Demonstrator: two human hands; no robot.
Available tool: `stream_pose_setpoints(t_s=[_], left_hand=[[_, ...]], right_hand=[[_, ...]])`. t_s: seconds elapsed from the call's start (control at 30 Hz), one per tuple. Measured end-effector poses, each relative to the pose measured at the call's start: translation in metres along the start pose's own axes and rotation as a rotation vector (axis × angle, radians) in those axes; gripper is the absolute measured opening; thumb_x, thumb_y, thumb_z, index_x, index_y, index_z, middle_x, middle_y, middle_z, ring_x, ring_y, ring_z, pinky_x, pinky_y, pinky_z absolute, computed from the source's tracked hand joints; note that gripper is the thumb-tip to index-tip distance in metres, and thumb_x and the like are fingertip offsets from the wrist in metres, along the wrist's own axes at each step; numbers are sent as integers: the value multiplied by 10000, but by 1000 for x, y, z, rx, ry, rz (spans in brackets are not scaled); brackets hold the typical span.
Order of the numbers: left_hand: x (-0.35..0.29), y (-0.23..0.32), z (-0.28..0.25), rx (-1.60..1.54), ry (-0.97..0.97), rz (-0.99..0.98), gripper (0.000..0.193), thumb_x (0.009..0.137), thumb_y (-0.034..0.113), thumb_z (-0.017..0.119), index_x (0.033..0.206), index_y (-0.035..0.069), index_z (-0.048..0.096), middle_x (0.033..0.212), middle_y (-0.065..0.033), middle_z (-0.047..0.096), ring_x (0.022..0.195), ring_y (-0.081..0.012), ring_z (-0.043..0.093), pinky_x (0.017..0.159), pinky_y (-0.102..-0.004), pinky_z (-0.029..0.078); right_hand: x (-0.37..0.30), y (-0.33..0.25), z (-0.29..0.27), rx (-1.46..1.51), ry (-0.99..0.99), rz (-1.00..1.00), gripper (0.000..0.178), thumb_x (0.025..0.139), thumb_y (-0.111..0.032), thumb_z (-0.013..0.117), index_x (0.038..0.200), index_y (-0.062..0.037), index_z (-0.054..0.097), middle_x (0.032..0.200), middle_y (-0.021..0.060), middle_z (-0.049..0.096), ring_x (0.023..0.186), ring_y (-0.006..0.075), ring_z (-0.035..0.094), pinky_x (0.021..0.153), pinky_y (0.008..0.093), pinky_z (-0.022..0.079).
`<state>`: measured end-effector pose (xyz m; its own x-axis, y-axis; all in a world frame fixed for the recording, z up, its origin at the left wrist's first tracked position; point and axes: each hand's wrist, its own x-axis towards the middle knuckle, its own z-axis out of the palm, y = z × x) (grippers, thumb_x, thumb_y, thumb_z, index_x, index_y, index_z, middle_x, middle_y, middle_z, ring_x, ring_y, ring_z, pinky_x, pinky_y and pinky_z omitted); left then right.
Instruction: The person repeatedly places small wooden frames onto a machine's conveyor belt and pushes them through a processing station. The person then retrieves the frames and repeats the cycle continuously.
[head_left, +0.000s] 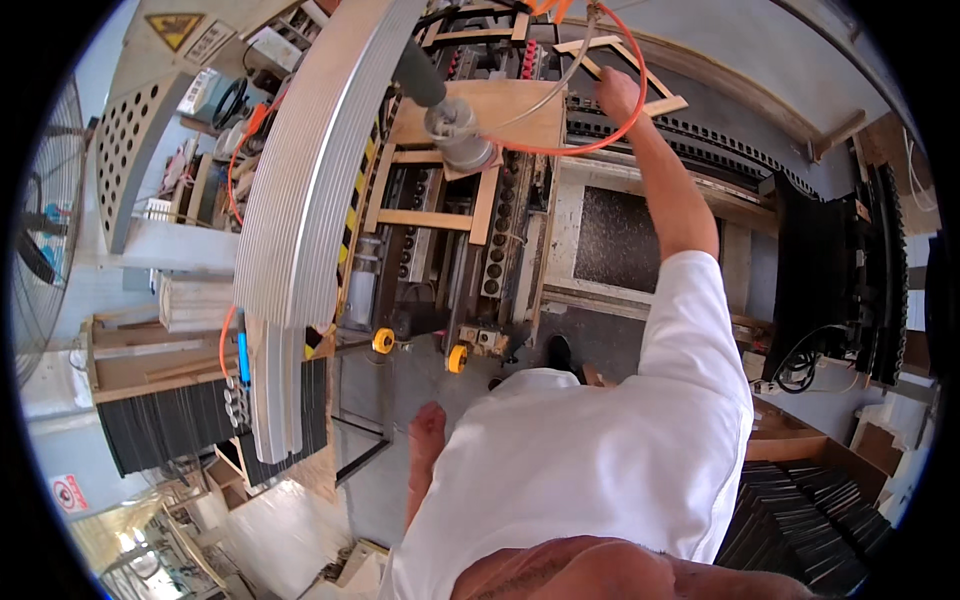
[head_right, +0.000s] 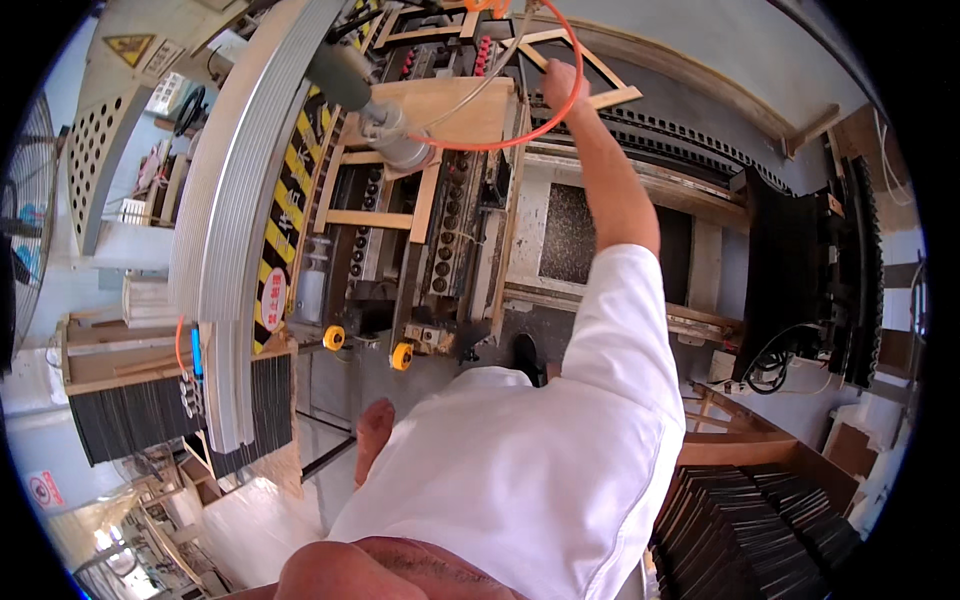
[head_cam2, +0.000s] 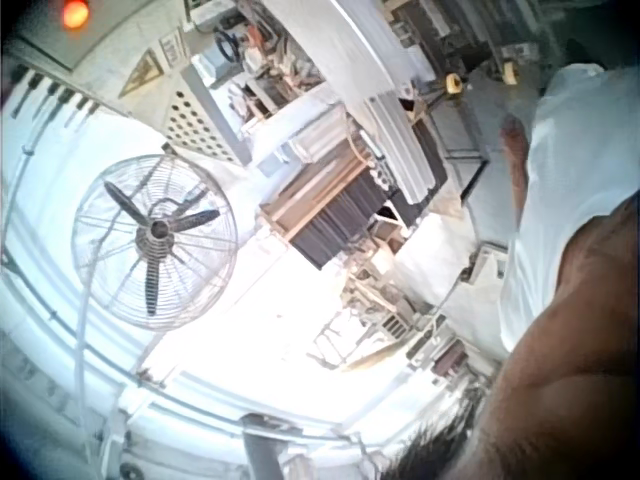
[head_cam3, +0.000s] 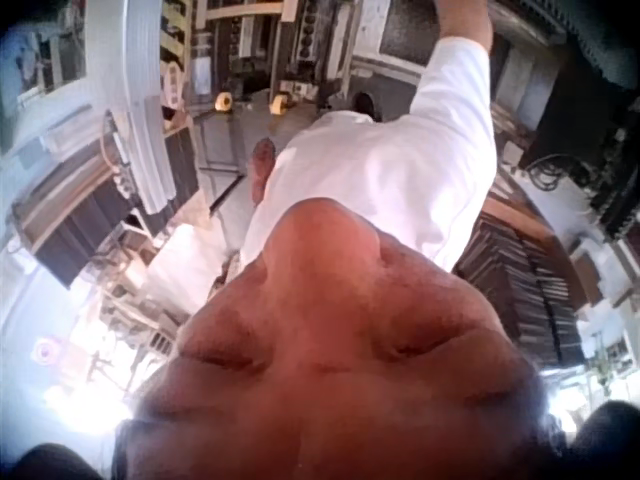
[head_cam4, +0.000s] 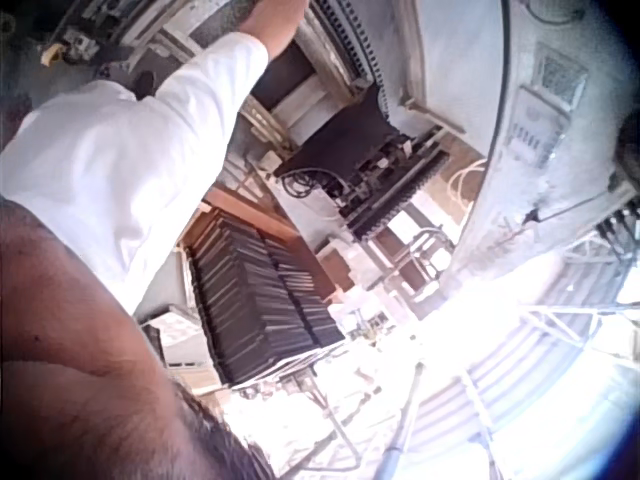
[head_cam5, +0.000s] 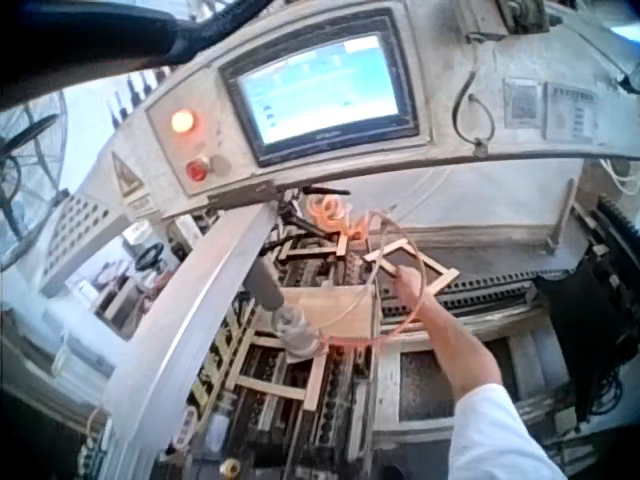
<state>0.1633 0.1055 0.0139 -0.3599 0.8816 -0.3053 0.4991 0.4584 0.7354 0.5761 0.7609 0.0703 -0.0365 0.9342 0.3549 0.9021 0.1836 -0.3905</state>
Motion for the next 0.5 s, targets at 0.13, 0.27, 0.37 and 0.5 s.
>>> stream_pose_setpoints(t_s=[0.13,0.27,0.37,0.5], left_hand=[[15,155,-31,48,-19,65,267,962,178,592,1152,-4,636,1015,-103,707,934,-150,657,827,-288,514],[65,207,-28,-321,-20,258,319,972,207,596,1201,-13,614,1108,-105,687,1035,-151,635,908,-292,487],[134,209,-14,-402,-80,255,405,987,283,568,1247,-27,573,1202,-129,638,1126,-190,593,969,-305,454],[211,226,4,-785,-245,-19,718,965,494,534,1387,-68,381,1407,-221,465,1303,-325,459,1105,-423,350]], right_hand=[[-61,21,-45,31,-42,88,228,877,-255,613,1023,-82,641,961,175,689,954,385,642,780,502,511],[-132,11,-92,184,13,130,303,862,-240,660,1117,-77,645,951,161,689,918,379,642,762,467,497],[-193,-3,-127,257,45,59,325,865,-221,667,1147,-61,640,929,167,685,872,370,643,742,435,497],[-285,-72,-197,271,-87,71,341,867,-124,677,1188,-19,631,928,154,692,833,266,664,757,348,503]])
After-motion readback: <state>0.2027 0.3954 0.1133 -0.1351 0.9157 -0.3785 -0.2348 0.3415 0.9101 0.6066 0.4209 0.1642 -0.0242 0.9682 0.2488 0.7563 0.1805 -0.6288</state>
